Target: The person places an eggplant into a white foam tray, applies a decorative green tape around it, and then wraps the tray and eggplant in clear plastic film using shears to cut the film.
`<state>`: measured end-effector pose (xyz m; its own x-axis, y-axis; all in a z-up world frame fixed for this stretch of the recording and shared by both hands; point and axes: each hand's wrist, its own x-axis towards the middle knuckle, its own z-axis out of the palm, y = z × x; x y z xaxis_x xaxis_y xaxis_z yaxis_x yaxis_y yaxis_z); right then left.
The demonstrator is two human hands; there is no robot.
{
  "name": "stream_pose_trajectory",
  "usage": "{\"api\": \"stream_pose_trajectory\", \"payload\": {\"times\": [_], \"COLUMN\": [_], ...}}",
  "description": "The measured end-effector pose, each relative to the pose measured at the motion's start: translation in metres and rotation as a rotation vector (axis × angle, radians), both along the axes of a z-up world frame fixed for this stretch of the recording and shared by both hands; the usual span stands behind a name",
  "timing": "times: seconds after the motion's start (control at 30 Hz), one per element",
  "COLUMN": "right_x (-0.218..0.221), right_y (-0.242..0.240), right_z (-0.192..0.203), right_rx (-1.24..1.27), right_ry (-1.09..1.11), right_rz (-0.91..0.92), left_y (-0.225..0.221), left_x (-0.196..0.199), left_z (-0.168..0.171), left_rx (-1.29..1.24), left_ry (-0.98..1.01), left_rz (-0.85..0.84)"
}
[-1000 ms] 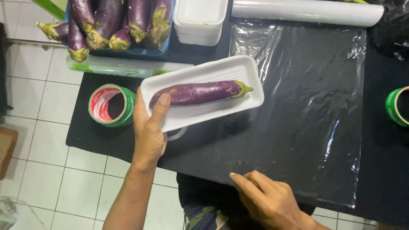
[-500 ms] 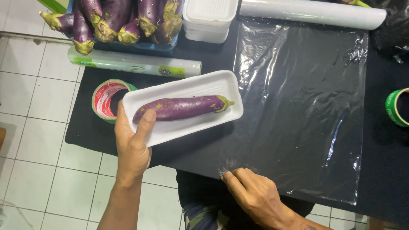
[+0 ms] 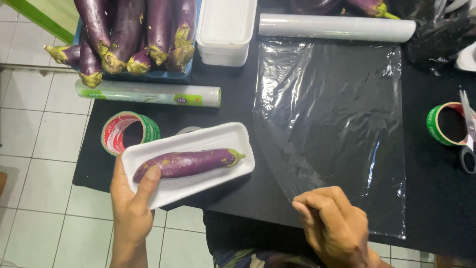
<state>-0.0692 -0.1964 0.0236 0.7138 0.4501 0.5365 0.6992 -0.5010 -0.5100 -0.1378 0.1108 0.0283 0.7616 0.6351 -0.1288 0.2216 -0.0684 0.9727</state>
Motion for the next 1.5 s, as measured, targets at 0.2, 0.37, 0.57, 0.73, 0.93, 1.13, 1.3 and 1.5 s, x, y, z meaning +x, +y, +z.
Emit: {"api": "stream_pose_trajectory", "payload": {"times": [0.2, 0.37, 0.57, 0.73, 0.93, 1.13, 1.3, 1.5], "right_x": [0.010, 0.016, 0.023, 0.027, 0.027, 0.024, 0.017, 0.007], "right_y": [-0.008, -0.013, -0.013, -0.011, 0.000, 0.009, 0.016, 0.021], "right_z": [0.034, 0.052, 0.068, 0.064, 0.063, 0.042, 0.015, -0.008], "right_rx": [0.064, 0.079, 0.077, 0.063, 0.040, -0.026, -0.155, -0.260], "right_ry": [-0.077, -0.115, -0.133, -0.192, -0.191, -0.207, -0.266, -0.320], "right_rz": [-0.069, -0.072, 0.017, 0.046, 0.132, 0.143, 0.096, 0.082], "left_y": [-0.051, -0.093, -0.136, -0.154, -0.165, -0.129, -0.092, -0.110], "left_x": [0.010, 0.050, 0.101, 0.121, 0.136, 0.117, 0.071, 0.064], "left_z": [-0.014, -0.035, -0.023, -0.015, -0.001, -0.010, -0.044, -0.030], "left_rx": [-0.045, -0.043, -0.046, 0.058, 0.204, 0.468, -0.290, -0.378], "left_ry": [0.222, 0.229, 0.297, 0.337, 0.483, 0.546, 0.320, 0.377], "left_rz": [-0.173, -0.270, -0.326, -0.382, -0.479, -0.622, -0.555, -0.619]}}
